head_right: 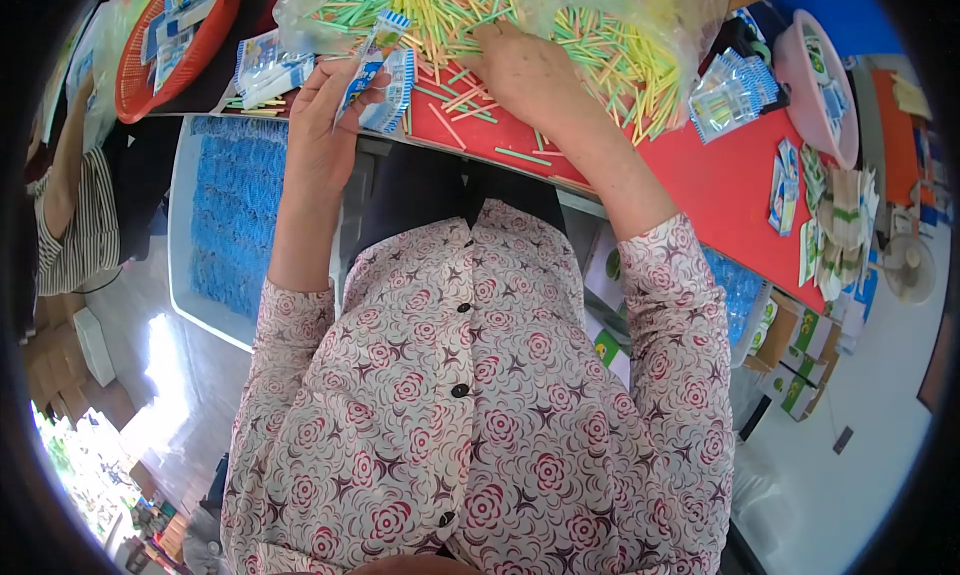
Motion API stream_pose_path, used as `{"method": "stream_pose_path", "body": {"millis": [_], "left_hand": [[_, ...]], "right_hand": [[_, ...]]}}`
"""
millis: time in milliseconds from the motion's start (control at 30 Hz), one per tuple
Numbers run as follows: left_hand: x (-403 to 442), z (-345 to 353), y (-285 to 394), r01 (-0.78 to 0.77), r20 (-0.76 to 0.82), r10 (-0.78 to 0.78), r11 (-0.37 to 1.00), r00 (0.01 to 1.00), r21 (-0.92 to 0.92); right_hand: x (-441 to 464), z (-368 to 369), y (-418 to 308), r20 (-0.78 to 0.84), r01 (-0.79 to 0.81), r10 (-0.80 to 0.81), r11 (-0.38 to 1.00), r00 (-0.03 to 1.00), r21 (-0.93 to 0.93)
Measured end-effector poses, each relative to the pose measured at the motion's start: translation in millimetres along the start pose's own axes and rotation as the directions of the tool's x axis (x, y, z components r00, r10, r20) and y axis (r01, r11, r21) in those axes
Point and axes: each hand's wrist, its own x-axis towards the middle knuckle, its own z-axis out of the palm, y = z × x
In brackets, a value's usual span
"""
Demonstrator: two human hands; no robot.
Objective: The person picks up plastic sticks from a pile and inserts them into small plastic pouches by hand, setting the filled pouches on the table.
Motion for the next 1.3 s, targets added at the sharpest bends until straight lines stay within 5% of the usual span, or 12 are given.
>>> {"method": "stream_pose_path", "body": {"millis": [400, 500, 933, 1067, 1200, 1300], "left_hand": [[-3, -11, 1, 0.001, -0.037, -0.002, 1.000, 0.999, -0.017], [-2, -9, 1, -0.001, -0.031, 0.001, 1.000, 1.000, -0.022], [-5, -5, 0, 0.015, -0.015, -0.015, 1.000, 1.000, -0.011], [-6, -9, 2, 0.017, -0.019, -0.017, 1.000, 1.000, 0.002], [-5, -12, 1, 0.026, -0.021, -0.026, 1.000, 0.999, 0.000], [-3, -7, 0, 0.037, -0.007, -0.037, 0.999, 0.999, -0.013]], "right_hand": [[-3, -31, -12, 0.114, -0.063, 0.065, 0.998, 0.991, -0.021], [-2, -5, -5, -0.047, 0.136, -0.146, 0.976, 0.988, -0.169], [24, 29, -14, -0.140, 0.030, -0.097, 0.908, 0.985, -0.418], [19, 28, -1, -0.170, 0.057, -0.114, 0.949, 0.979, -0.309], [12, 18, 16, -0.259, 0.046, -0.043, 0.999, 0.965, 0.005], [7, 2, 21, -0.064, -0.140, 0.203, 0.841, 0.977, 0.522]]}}
